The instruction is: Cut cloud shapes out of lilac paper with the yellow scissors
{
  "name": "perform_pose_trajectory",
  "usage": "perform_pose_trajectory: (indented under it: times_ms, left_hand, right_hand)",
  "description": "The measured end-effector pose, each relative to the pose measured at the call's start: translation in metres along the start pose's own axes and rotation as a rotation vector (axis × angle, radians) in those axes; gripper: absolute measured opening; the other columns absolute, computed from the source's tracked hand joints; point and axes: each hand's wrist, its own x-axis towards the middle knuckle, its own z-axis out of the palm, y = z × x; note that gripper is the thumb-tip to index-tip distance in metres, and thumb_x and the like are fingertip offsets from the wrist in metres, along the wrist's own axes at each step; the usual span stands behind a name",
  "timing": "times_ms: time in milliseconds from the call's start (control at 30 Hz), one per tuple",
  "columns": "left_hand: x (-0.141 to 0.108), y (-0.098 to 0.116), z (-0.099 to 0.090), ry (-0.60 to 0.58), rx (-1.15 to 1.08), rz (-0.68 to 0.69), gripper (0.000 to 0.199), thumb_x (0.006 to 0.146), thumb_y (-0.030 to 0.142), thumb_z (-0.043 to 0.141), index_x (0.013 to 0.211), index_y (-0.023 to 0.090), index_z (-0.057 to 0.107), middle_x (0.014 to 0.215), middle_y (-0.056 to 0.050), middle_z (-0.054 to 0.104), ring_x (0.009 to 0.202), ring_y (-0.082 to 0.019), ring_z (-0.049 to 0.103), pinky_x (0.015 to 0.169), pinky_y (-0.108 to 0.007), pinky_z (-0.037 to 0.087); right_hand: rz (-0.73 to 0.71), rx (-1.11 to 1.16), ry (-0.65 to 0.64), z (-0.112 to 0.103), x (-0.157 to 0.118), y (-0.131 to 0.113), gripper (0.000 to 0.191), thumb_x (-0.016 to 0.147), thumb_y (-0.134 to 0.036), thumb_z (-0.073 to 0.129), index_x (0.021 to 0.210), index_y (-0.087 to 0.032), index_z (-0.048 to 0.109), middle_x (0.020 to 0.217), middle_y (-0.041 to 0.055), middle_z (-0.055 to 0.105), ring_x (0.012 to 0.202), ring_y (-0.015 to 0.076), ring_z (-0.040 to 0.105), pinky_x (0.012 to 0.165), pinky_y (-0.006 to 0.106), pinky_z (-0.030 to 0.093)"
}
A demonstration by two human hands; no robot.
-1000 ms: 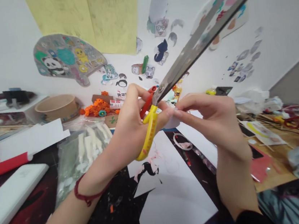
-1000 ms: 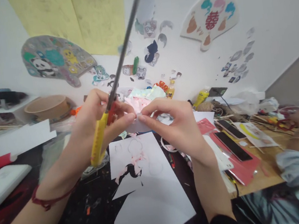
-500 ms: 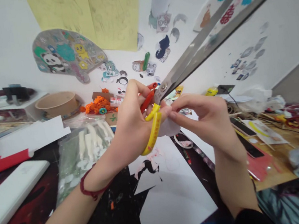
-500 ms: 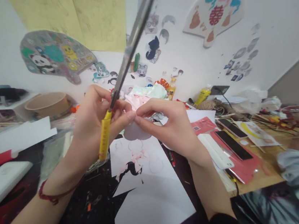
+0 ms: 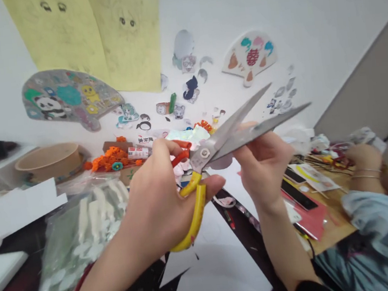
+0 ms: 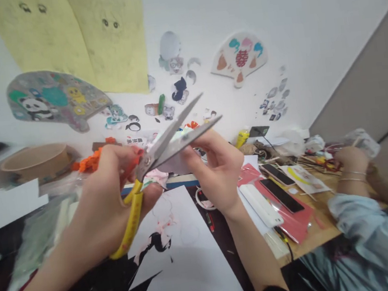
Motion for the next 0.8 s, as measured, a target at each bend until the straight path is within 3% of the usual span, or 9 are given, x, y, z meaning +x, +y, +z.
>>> perform_pose_trajectory:
  times_ms: [167, 333, 600, 800]
  left_hand:
    - [-0.006, 0.004, 0.012, -0.001, 0.136, 0.028, 0.048, 0.083, 0.06, 0.061, 0.107, 0.022, 0.044, 0.096, -0.011, 0.07, 0.086, -0.032, 0.072, 0.066, -0.04, 0.051]
    - [-0.008, 0.004, 0.016, 0.037, 0.167, 0.01, 0.045, 0.086, 0.061, 0.056, 0.104, 0.022, 0.045, 0.092, -0.01, 0.071, 0.08, -0.032, 0.072, 0.063, -0.038, 0.051]
    - [-0.006, 0.005, 0.015, 0.033, 0.038, 0.044, 0.043, 0.085, 0.058, 0.064, 0.1, 0.022, 0.046, 0.084, -0.003, 0.068, 0.068, -0.022, 0.067, 0.061, -0.031, 0.046]
    - [-0.008, 0.004, 0.017, 0.055, 0.031, 0.06, 0.043, 0.085, 0.057, 0.067, 0.098, 0.022, 0.046, 0.067, 0.004, 0.055, 0.054, -0.017, 0.053, 0.053, -0.027, 0.04]
  right_hand:
    - [-0.182, 0.023, 0.14, -0.002, 0.005, -0.003, 0.018, 0.088, -0.009, 0.068, 0.092, -0.025, 0.076, 0.081, -0.0014, 0.069, 0.078, 0.0118, 0.065, 0.073, 0.027, 0.056]
    - [-0.265, 0.022, 0.158, -0.001, 0.005, -0.005, 0.025, 0.085, -0.002, 0.066, 0.094, -0.023, 0.076, 0.085, -0.0024, 0.074, 0.083, 0.0112, 0.071, 0.077, 0.026, 0.061]
    - [-0.178, 0.117, 0.166, 0.005, -0.002, -0.003, 0.023, 0.086, -0.006, 0.07, 0.097, -0.025, 0.078, 0.088, -0.0034, 0.077, 0.085, 0.0096, 0.073, 0.081, 0.024, 0.062]
    - [-0.126, 0.161, 0.173, 0.006, -0.005, 0.001, 0.023, 0.086, -0.008, 0.071, 0.098, -0.025, 0.078, 0.089, -0.003, 0.077, 0.085, 0.0106, 0.074, 0.083, 0.025, 0.063]
